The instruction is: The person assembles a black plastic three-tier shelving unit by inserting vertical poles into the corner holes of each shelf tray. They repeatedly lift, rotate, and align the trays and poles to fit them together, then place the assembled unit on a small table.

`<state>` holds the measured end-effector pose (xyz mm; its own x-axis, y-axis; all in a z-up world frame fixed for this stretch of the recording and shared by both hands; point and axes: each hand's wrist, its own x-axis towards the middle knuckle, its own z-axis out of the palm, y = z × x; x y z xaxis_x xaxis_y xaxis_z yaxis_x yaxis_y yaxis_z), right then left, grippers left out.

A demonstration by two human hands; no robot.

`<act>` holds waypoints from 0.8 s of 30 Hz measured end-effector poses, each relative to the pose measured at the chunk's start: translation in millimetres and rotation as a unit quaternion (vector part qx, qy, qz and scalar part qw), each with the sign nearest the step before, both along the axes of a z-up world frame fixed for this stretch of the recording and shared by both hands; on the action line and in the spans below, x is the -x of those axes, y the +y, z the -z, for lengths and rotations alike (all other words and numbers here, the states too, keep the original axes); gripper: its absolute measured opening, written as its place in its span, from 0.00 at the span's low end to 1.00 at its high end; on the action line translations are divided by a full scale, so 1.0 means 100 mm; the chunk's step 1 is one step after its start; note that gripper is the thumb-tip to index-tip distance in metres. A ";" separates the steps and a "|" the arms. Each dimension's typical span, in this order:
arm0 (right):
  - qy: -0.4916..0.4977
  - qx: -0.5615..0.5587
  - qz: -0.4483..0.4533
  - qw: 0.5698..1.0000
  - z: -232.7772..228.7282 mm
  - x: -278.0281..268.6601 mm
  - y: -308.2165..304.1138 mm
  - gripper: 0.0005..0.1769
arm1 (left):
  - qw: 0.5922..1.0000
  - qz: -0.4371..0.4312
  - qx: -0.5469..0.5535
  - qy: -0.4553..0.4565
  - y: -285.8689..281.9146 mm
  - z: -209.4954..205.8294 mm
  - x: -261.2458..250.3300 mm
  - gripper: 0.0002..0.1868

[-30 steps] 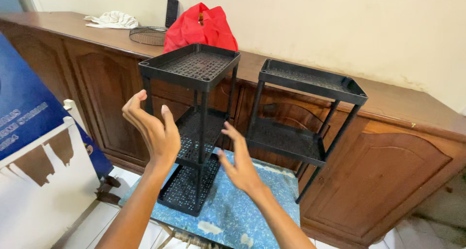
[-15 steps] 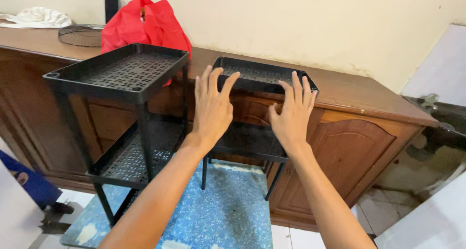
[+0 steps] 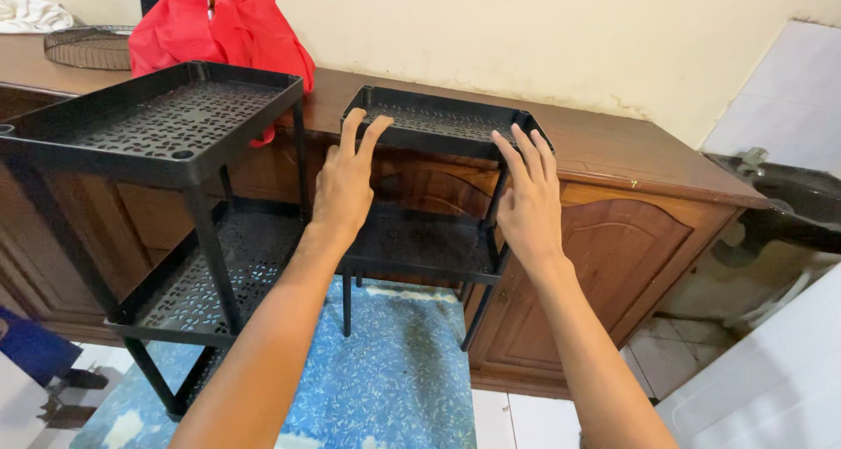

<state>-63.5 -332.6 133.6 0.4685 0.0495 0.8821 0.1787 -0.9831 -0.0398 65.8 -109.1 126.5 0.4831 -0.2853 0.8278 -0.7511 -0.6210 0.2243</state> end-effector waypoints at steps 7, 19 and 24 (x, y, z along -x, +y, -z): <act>-0.029 -0.284 -0.126 0.950 0.15 0.10 -0.16 0.41 | 0.992 0.038 0.111 0.048 0.13 0.13 0.04 0.47; 0.216 -0.402 -0.140 0.879 1.52 0.36 -0.46 0.19 | 0.938 0.077 0.233 0.244 0.22 1.70 0.00 0.09; 0.202 -0.381 -0.180 0.884 1.51 0.56 -0.44 0.21 | 0.958 0.060 0.212 0.186 0.38 1.50 0.18 0.12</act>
